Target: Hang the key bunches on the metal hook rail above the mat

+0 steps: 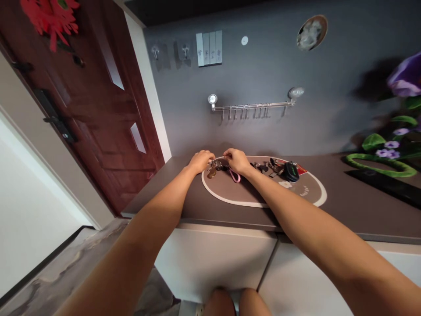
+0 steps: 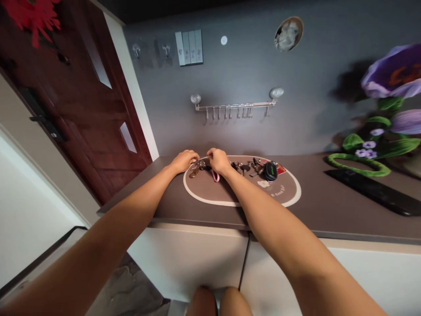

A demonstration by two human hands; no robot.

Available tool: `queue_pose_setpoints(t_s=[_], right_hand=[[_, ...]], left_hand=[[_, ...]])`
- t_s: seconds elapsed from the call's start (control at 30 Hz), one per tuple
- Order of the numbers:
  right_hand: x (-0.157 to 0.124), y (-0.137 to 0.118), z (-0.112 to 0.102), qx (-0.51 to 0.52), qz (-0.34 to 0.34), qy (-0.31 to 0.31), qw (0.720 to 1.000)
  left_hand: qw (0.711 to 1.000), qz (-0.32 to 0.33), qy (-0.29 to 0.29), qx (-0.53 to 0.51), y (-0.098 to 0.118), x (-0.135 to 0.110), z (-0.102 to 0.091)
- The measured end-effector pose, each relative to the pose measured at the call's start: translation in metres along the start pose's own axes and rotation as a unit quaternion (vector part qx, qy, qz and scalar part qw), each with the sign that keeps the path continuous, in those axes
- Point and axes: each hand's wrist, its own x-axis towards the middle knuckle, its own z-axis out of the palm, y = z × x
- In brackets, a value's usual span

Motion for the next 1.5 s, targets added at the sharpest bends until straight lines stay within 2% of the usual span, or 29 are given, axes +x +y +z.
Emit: queue_pose_setpoints(t_s=[0.13,0.33,0.53,0.7,0.97,1.2,1.5], right_hand=[[0.000,0.000,0.001,-0.005,0.013,-0.010,1.000],[-0.002,-0.001,0.002,0.001,0.030,-0.030,0.999],[-0.002,-0.002,0.001,0.000,0.029,-0.033,0.999],[-0.003,-0.004,-0.001,0.000,0.026,-0.035,0.999],[-0.002,-0.006,-0.001,-0.004,0.009,-0.039,0.999],[-0.002,-0.008,-0.005,-0.004,-0.003,-0.043,0.999],[-0.004,-0.019,-0.010,0.087,0.012,-0.012,0.996]], left_hand=[[0.998,-0.001,-0.013,0.056,0.000,-0.002,0.001],[0.998,-0.024,-0.028,0.055,0.003,-0.003,0.001],[0.998,-0.024,-0.010,0.060,0.002,-0.003,0.003],[0.996,0.012,0.029,0.081,0.008,-0.004,-0.007],[0.991,0.046,0.046,0.115,0.012,-0.006,-0.026],[0.994,0.051,0.076,0.065,0.016,-0.007,-0.032],[0.992,0.064,0.104,0.044,0.026,-0.008,-0.041]])
